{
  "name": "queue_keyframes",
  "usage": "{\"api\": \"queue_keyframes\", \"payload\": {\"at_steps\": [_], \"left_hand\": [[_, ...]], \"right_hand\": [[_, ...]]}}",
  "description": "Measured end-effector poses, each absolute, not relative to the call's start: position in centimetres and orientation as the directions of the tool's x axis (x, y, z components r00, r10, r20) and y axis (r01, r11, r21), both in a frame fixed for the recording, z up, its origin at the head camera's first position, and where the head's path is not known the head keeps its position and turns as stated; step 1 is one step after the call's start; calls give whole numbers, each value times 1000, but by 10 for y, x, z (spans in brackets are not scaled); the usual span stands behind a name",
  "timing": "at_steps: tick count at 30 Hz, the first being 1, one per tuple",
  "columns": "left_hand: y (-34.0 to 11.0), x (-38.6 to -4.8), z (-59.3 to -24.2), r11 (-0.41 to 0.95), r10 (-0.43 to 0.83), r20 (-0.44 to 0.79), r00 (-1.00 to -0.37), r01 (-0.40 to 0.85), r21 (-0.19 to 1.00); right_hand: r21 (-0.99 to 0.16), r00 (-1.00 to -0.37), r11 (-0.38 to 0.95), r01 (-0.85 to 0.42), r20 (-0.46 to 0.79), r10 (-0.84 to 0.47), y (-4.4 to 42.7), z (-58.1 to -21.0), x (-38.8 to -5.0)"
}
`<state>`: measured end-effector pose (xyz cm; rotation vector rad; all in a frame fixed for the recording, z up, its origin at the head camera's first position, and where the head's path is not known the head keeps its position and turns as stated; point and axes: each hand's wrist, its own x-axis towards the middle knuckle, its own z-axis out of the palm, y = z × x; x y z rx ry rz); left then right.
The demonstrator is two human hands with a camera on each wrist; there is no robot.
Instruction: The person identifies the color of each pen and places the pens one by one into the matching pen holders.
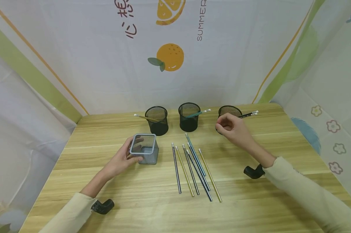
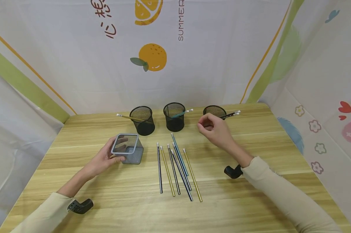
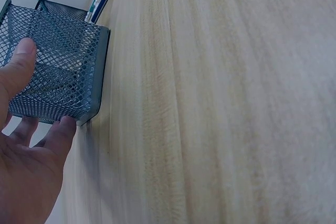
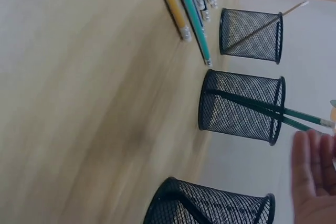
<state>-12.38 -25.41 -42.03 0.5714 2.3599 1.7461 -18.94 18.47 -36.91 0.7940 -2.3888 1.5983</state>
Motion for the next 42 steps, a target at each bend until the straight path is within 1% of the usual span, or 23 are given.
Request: {"api": "queue_keyframes", "payload": {"at_steps": [2, 6, 10, 18, 23, 28, 35, 39, 42], "left_hand": [[-254, -124, -420, 250, 388, 103, -916, 212, 945], [-254, -124, -420, 249, 387, 103, -916, 211, 945], [-254, -124, -420, 249, 386, 102, -917, 210, 945], [-254, -124, -420, 249, 385, 103, -917, 211, 945], [-254, -124, -420, 249, 386, 102, -917, 210, 945], [-254, -124, -421, 245, 385, 101, -917, 207, 947], [-255, -124, -421, 241, 387, 102, -917, 207, 948], [-254, -124, -421, 242, 388, 104, -916, 210, 947], [-254, -124, -420, 239, 390, 107, -915, 212, 947]], "right_hand": [[-800, -859, 353, -486, 362, -362, 187, -379, -194], [-766, -884, 476, -432, 256, -391, 185, -385, -193], [-757, -903, 542, -366, 149, -402, 182, -391, -193], [-742, -901, 598, -304, 20, -433, 175, -402, -188], [-732, -882, 615, -293, -42, -470, 170, -407, -185], [-713, -857, 629, -310, -77, -510, 163, -411, -181], [-723, -836, 632, -280, -140, -530, 153, -411, -172], [-682, -838, 666, -302, -143, -527, 148, -412, -170], [-652, -836, 699, -294, -178, -518, 144, -412, -170]]}}
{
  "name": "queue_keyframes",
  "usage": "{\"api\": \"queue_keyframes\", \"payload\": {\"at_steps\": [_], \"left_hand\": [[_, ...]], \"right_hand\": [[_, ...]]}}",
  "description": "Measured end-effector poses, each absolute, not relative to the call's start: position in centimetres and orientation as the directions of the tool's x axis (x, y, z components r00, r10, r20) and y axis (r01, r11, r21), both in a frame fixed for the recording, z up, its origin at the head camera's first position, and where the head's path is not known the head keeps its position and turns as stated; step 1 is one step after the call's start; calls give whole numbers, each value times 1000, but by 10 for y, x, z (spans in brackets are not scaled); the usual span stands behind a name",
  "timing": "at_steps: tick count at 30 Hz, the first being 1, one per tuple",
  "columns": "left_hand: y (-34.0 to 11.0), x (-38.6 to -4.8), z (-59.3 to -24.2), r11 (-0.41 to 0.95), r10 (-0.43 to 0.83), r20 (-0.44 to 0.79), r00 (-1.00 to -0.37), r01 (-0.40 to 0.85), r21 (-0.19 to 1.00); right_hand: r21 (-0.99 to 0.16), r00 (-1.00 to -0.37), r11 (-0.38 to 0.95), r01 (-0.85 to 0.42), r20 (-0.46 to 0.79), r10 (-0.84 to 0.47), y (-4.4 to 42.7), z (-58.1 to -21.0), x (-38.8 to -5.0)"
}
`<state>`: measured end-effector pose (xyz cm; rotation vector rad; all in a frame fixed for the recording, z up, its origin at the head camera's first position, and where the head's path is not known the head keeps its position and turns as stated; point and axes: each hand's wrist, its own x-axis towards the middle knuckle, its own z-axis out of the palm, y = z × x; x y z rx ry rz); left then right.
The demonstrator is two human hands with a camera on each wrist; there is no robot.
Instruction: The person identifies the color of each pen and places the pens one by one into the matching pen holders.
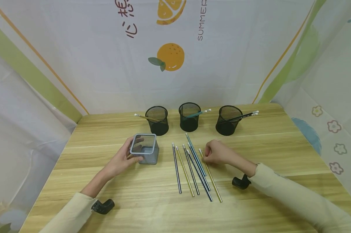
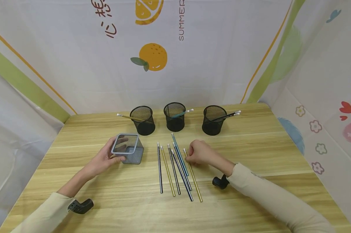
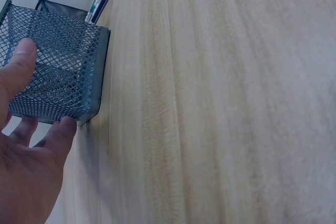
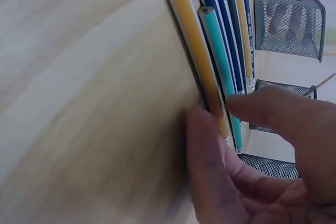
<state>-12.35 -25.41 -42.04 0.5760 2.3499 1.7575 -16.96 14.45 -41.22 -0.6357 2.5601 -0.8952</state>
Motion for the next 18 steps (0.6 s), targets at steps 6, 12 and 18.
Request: {"api": "queue_keyframes", "payload": {"at_steps": [6, 12, 18], "left_hand": [[-255, -123, -421, 241, 387, 110, -916, 216, 946], [-255, -124, -421, 238, 386, 107, -916, 211, 948], [-255, -124, -422, 234, 386, 104, -917, 206, 950]], "right_hand": [[-608, -835, 743, -281, -227, -501, 139, -411, -169], [-611, -829, 741, -278, -237, -506, 138, -410, -169], [-584, -832, 754, -301, -226, -507, 137, -412, -169]]}}
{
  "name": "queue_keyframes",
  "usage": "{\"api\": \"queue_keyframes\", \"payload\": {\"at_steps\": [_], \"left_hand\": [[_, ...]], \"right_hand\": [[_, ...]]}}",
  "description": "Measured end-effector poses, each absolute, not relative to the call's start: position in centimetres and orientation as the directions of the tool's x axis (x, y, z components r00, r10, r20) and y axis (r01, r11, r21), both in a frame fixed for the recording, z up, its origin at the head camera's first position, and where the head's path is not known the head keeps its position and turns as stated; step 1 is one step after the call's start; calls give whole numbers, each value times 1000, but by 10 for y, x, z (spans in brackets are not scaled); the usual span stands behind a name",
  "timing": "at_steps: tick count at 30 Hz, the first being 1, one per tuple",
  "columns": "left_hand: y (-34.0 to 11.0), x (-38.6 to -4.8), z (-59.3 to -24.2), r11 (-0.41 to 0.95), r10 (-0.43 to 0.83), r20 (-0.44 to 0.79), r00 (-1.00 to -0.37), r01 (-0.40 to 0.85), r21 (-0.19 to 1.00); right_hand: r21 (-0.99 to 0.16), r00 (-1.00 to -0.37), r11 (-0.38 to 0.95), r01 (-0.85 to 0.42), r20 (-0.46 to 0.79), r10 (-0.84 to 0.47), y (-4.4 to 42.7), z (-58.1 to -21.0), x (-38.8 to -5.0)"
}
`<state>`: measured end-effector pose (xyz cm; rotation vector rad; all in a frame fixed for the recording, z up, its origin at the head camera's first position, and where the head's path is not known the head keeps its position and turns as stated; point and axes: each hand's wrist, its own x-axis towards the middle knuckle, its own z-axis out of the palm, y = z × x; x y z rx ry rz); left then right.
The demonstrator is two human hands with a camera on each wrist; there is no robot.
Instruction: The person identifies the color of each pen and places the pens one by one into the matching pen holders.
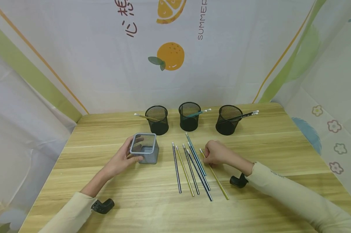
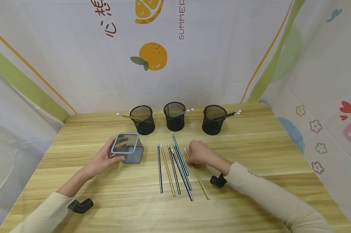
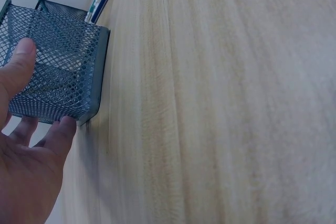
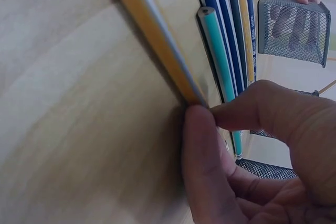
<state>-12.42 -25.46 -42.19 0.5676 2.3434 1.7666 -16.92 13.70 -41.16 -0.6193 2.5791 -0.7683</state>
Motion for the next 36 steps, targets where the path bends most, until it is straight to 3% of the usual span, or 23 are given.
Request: {"api": "queue_keyframes", "payload": {"at_steps": [11, 27, 36], "left_hand": [[-254, -123, -420, 235, 385, 103, -917, 205, 950], [-254, -123, -419, 237, 389, 112, -914, 217, 947], [-254, -124, -420, 242, 384, 110, -917, 215, 946]], "right_hand": [[-598, -838, 760, -253, -257, -482, 139, -408, -170], [-718, -806, 637, -280, -185, -562, 152, -392, -175], [-717, -831, 637, -283, -148, -536, 153, -384, -175]]}}
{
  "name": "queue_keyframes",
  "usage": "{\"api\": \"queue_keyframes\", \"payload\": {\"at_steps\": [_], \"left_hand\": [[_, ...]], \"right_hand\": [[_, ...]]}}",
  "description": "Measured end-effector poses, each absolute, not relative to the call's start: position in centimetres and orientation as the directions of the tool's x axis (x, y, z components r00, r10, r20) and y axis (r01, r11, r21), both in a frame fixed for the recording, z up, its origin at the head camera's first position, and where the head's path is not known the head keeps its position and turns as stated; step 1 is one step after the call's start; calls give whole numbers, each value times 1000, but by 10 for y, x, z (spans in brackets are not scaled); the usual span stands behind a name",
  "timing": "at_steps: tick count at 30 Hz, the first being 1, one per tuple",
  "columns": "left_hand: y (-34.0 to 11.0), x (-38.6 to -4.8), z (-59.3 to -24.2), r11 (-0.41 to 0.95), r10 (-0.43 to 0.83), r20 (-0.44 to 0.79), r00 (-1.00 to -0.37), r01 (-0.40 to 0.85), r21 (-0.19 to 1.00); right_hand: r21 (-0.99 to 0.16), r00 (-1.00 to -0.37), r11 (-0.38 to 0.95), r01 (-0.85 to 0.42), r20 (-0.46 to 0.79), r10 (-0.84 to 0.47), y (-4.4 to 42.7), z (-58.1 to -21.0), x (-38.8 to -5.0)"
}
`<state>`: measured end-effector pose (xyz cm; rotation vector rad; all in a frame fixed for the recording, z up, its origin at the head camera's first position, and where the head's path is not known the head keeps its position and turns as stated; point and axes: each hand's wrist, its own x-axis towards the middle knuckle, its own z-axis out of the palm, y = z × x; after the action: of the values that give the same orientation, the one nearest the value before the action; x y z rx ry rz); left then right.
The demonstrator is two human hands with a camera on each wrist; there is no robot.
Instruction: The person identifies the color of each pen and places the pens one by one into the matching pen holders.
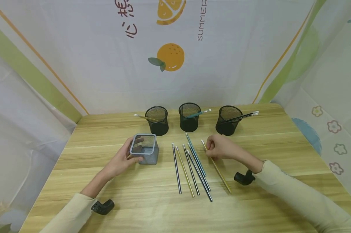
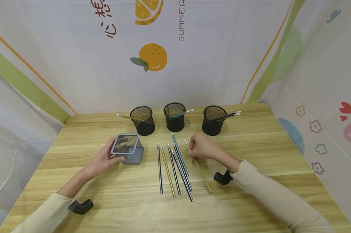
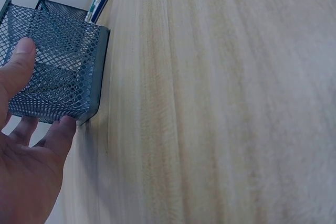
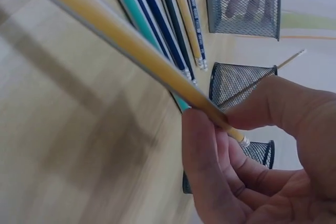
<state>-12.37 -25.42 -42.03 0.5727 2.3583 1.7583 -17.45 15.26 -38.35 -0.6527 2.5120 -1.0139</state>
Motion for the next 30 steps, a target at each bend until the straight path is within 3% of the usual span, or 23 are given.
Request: {"api": "queue_keyframes", "payload": {"at_steps": [9, 30], "left_hand": [[-254, -123, -421, 239, 383, 107, -917, 210, 948], [-254, -124, -421, 239, 388, 101, -916, 206, 949]], "right_hand": [[-685, -847, 635, -358, -49, -530, 157, -374, -180], [-878, -824, 349, -329, 87, -559, 155, -359, -186]]}}
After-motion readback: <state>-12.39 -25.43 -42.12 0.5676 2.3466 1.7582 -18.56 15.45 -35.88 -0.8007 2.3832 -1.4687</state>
